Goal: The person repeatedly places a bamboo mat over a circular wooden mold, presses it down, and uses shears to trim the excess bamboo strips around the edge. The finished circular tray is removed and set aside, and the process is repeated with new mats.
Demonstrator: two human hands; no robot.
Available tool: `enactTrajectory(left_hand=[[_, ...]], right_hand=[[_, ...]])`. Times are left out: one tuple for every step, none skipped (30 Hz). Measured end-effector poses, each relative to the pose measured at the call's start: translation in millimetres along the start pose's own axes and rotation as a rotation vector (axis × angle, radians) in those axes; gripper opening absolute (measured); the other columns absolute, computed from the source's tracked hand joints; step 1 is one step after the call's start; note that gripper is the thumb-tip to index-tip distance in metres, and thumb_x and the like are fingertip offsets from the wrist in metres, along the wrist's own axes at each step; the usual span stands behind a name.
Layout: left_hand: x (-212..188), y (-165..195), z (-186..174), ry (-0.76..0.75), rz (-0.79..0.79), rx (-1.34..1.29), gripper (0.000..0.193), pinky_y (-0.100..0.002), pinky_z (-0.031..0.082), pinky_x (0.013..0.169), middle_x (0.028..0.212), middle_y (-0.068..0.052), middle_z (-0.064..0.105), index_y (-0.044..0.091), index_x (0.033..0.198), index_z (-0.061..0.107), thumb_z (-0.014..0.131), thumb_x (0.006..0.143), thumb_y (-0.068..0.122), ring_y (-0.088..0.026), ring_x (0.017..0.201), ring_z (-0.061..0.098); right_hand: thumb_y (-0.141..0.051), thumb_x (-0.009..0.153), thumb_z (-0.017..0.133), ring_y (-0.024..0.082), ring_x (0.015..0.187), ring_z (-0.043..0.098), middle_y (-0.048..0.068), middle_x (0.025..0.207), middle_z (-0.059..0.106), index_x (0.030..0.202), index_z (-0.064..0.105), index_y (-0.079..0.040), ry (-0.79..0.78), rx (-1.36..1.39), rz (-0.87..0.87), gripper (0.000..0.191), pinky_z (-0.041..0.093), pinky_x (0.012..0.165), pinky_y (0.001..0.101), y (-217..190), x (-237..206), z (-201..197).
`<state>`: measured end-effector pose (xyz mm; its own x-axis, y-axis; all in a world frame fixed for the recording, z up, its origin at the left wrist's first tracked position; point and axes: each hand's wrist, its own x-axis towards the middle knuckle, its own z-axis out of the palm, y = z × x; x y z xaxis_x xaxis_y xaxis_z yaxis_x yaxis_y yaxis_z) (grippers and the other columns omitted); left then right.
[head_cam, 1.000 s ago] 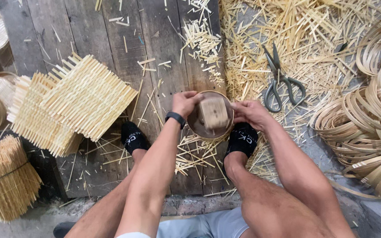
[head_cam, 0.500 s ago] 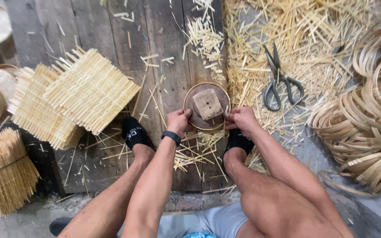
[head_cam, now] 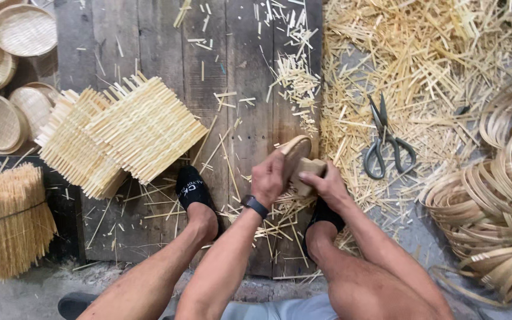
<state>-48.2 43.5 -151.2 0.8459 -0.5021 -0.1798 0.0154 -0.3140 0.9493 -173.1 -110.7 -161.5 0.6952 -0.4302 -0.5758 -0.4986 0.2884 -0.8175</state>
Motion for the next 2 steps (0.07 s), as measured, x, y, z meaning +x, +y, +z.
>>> enactTrajectory(left_hand=[[7,-16,-6,0.037,-0.09,0.015,0.043,-0.033,0.057,0.086,0.106,-0.015,0.077,0.006,0.128,0.07,0.053,0.106,0.039,-0.021,0.1,0.074],[19,-35,-18,0.072,-0.177,0.027,0.044,-0.032,0.057,0.085,0.105,-0.014,0.078,0.008,0.128,0.071,0.053,0.105,0.041,-0.02,0.098,0.074]], right_hand=[[-0.038,0.077,0.079,0.029,0.093,0.069,0.019,0.109,0.067,0.123,0.056,0.003,-0.093,0.164,0.034,0.066,0.06,0.081,0.043,7,2,-11],[-0.038,0.078,0.077,0.03,0.091,0.07,0.02,0.109,0.065,0.124,0.056,0.003,-0.183,0.327,0.064,0.065,0.06,0.08,0.0446,16,3,-20]])
